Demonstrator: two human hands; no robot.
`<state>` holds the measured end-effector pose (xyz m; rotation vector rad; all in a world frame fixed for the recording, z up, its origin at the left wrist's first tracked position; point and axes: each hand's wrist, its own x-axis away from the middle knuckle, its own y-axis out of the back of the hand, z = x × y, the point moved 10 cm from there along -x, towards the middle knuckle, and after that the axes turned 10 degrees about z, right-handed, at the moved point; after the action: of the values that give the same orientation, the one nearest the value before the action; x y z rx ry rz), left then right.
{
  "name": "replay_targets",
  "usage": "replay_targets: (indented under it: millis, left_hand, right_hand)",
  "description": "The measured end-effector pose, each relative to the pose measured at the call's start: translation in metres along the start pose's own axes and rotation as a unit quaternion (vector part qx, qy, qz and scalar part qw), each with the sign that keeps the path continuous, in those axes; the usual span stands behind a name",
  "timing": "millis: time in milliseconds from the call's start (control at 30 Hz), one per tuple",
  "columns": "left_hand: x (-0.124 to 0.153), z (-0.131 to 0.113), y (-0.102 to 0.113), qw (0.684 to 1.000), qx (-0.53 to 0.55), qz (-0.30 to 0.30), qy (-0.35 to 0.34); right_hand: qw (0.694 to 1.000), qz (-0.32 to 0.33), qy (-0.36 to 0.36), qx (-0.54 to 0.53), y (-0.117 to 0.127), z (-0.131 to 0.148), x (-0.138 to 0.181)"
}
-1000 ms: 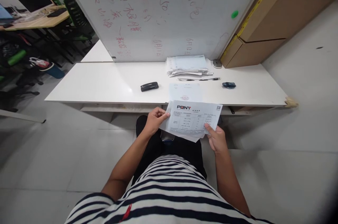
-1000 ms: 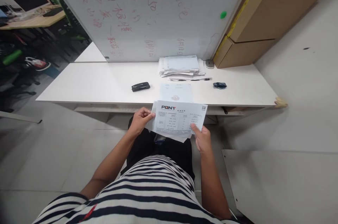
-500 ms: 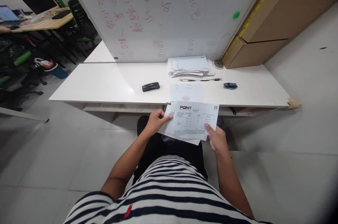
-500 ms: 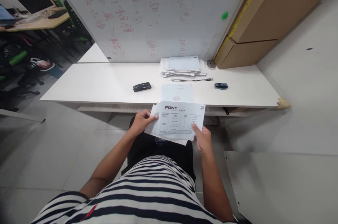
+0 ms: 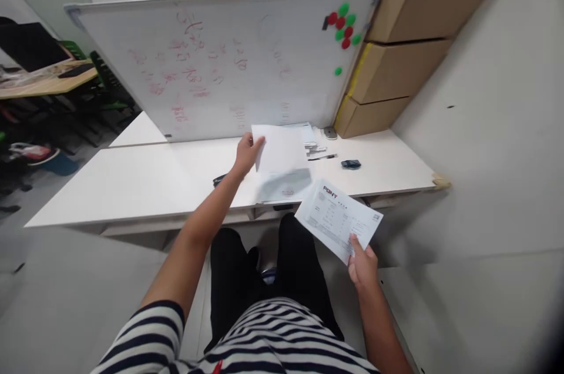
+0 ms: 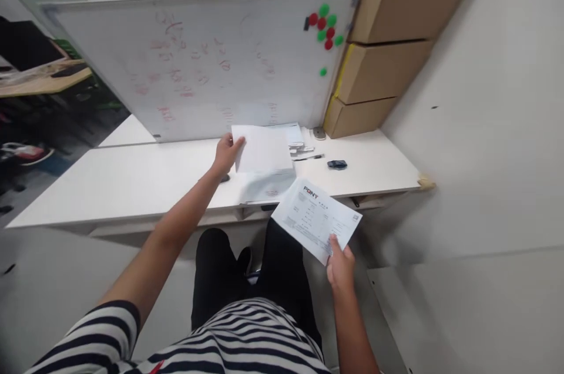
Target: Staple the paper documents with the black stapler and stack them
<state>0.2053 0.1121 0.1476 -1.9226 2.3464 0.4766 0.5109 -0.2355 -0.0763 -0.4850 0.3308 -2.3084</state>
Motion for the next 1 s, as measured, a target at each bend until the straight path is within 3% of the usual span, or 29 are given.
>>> replay_targets:
  millis: [100,200,333,433,500,567,600,667,733,767,833,1000]
  left_hand:
    - [-0.068,0.026,-0.024,0.999,0.01,0.001,0.045]
    - [-0.105,0.046,-0.037,0.995,-0.053,-0.044,0.066]
    - [-0.133,0.056,-0.05,0.985,-0.122,-0.092,0.078]
    - [-0.131,0.051,-0.062,0.98,-0.128,-0.132,0.07]
    - [-0.11,0.039,-0.077,0.982,-0.15,-0.112,0.023]
    - [-0.068,0.024,-0.107,0.985,-0.164,0.014,-0.059]
    - [-0.038,0.025,-0.122,0.984,-0.137,0.1,-0.051]
    - [0.038,0.036,-0.144,0.96,-0.076,0.264,0.046]
    - [0.119,0.039,-0.157,0.908,-0.001,0.396,0.138]
    - [0.152,0.039,-0.156,0.888,0.037,0.42,0.183]
    - [0.191,0.039,-0.145,0.875,0.079,0.412,0.242]
    - [0.202,0.042,-0.111,0.904,0.122,0.312,0.266]
  right_hand:
    - [1.0,-0.011,-0.019,-0.011,0.019,-0.01,0.009]
    - [0.998,-0.023,-0.051,-0.028,0.036,-0.027,0.021]
    - [0.996,-0.022,-0.083,-0.039,0.043,-0.035,0.033]
    - [0.995,0.002,-0.092,-0.03,0.032,-0.021,0.034]
    - [0.996,0.006,-0.091,-0.026,0.022,-0.007,0.028]
    - [0.995,-0.001,-0.091,-0.03,0.015,0.003,0.02]
    - [0.995,-0.009,-0.093,-0.032,0.012,0.006,0.015]
    - [0.995,-0.009,-0.092,-0.028,0.005,0.011,0.008]
    - [0.996,-0.005,-0.09,-0.019,0.0,0.014,0.006]
    - [0.996,-0.003,-0.09,-0.014,-0.003,0.015,0.006]
    - [0.996,0.006,-0.092,-0.006,-0.01,0.016,0.012]
    - [0.991,0.092,-0.093,-0.01,-0.036,0.014,0.033]
